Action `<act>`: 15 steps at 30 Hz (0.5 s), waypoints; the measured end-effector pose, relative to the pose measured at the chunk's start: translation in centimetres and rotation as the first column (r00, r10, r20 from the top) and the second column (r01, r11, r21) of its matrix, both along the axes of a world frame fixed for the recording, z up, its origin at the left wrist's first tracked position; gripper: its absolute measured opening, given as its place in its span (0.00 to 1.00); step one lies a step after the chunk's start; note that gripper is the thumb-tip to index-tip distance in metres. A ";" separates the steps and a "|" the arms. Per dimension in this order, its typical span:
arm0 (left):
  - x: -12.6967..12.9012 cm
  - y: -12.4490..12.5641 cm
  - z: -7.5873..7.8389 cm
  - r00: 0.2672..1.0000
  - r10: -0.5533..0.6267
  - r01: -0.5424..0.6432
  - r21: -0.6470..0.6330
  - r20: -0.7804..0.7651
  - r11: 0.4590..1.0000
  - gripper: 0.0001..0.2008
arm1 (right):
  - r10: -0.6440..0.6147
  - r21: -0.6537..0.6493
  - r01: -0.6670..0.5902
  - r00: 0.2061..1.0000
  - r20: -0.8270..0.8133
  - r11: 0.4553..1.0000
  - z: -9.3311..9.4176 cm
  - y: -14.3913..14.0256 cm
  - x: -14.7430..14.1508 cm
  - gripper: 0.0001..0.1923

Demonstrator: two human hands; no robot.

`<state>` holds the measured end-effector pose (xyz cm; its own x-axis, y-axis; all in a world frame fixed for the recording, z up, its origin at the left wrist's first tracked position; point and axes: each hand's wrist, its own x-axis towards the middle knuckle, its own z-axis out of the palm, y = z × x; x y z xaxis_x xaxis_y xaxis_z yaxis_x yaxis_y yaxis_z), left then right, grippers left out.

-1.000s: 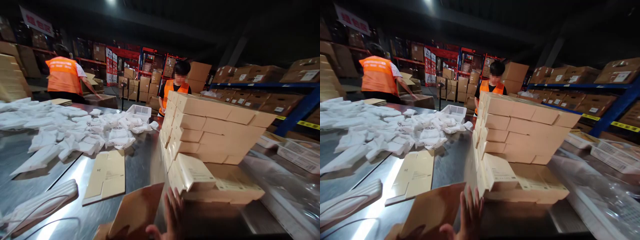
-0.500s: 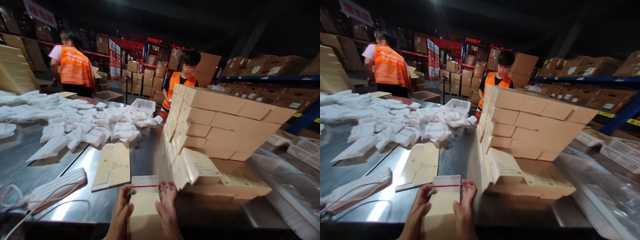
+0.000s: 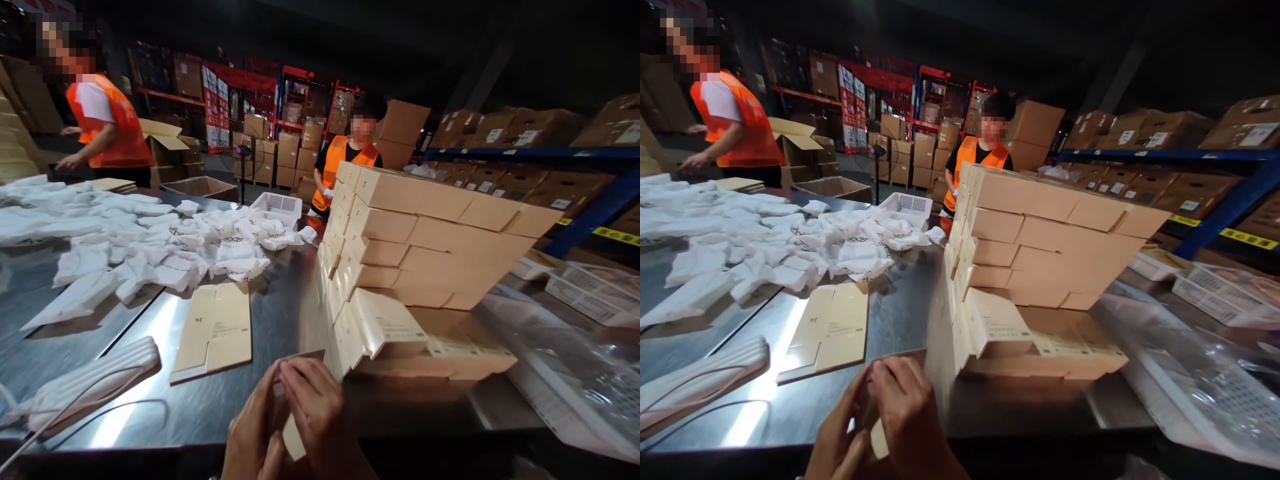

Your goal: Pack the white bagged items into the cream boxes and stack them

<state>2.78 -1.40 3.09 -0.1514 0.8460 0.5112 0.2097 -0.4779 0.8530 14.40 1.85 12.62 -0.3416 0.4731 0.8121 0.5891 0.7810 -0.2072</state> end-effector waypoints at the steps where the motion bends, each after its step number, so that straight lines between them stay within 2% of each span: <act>1: 0.0 -0.1 0.0 1.000 0.001 -0.001 0.013 -0.025 1.000 0.26 | 0.009 0.017 -0.009 1.000 -0.018 1.000 0.0 -0.1 0.0 0.12; 4: 0.0 -0.5 -0.1 0.998 -0.013 0.014 0.013 -0.062 1.000 0.26 | -0.017 0.064 0.020 0.998 -0.057 0.998 0.0 -0.5 0.1 0.13; 8: 0.1 -0.8 -0.2 0.999 -0.010 0.008 -0.082 -0.033 0.997 0.27 | -0.052 0.084 0.059 0.995 -0.083 0.995 -0.3 -0.7 -0.1 0.12; 10: 0.0 -0.9 -0.1 1.000 -0.019 0.017 -0.090 -0.018 0.996 0.28 | -0.061 0.087 0.069 0.994 -0.089 0.994 -0.4 -0.6 -0.3 0.12; 13: -0.3 -0.9 0.2 0.998 -0.056 0.055 -0.054 -0.015 0.997 0.29 | -0.082 0.034 0.086 0.989 -0.120 0.996 -0.7 -0.2 -0.7 0.12; 15: -0.5 -0.7 0.0 0.997 -0.082 0.082 -0.061 0.002 0.995 0.29 | -0.095 -0.081 0.079 0.973 -0.213 0.994 -1.2 0.1 -0.6 0.12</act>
